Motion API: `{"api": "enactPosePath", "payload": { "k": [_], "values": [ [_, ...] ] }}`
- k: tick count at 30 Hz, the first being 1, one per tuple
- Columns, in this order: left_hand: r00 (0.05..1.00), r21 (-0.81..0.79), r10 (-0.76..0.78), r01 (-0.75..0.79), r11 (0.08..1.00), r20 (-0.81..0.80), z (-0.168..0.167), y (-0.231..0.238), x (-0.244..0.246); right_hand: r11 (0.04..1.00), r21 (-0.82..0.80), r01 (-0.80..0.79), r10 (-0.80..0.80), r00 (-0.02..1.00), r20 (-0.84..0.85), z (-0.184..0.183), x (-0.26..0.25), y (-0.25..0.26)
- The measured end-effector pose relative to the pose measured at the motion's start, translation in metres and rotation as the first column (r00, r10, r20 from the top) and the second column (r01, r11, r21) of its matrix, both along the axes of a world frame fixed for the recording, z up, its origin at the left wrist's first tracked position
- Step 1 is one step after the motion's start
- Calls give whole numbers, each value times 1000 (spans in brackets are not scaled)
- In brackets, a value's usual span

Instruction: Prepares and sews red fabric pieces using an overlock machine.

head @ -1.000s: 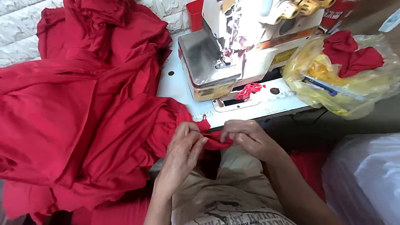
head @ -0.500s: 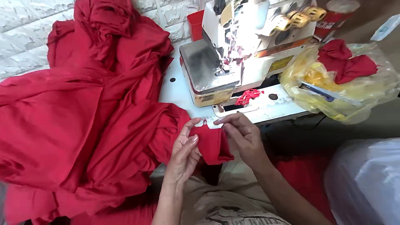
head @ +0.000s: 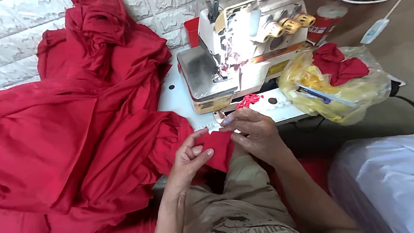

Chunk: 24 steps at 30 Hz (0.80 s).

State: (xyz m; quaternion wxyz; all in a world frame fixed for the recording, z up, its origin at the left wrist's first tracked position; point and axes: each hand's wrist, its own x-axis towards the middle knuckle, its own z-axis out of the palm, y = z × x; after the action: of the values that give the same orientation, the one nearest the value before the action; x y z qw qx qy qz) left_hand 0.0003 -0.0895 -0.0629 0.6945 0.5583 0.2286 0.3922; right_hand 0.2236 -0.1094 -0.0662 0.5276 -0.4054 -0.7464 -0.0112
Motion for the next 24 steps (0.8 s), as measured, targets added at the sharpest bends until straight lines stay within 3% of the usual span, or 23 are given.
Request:
{"api": "enactPosePath", "payload": {
  "k": [2, 5, 8, 13, 17, 24],
  "values": [
    [1000, 30, 23, -23, 999, 0, 2, -2, 0, 991, -120, -67, 57, 995, -82, 0, 3, -3],
    [976, 114, 159, -143, 983, -148, 6, -8, 8, 899, -321, -296, 202, 934, -295, 4, 7, -8],
    [886, 267, 331, -250, 931, -324, 5, -17, 20, 853, -347, -389, 304, 912, -276, 9, 12, -10],
    [727, 591, 567, -277, 758, -386, -6, -24, 35, 909, -322, -265, 214, 959, -184, 10, 8, -16],
    [688, 785, 644, -175, 595, -334, -11, -23, 33, 926, -338, -167, 127, 983, -135, 6, 8, -20],
    [646, 798, 628, -50, 601, -433, -6, -31, 6, 930, -363, -56, 72, 997, 32, -14, 5, -20]
  ]
}}
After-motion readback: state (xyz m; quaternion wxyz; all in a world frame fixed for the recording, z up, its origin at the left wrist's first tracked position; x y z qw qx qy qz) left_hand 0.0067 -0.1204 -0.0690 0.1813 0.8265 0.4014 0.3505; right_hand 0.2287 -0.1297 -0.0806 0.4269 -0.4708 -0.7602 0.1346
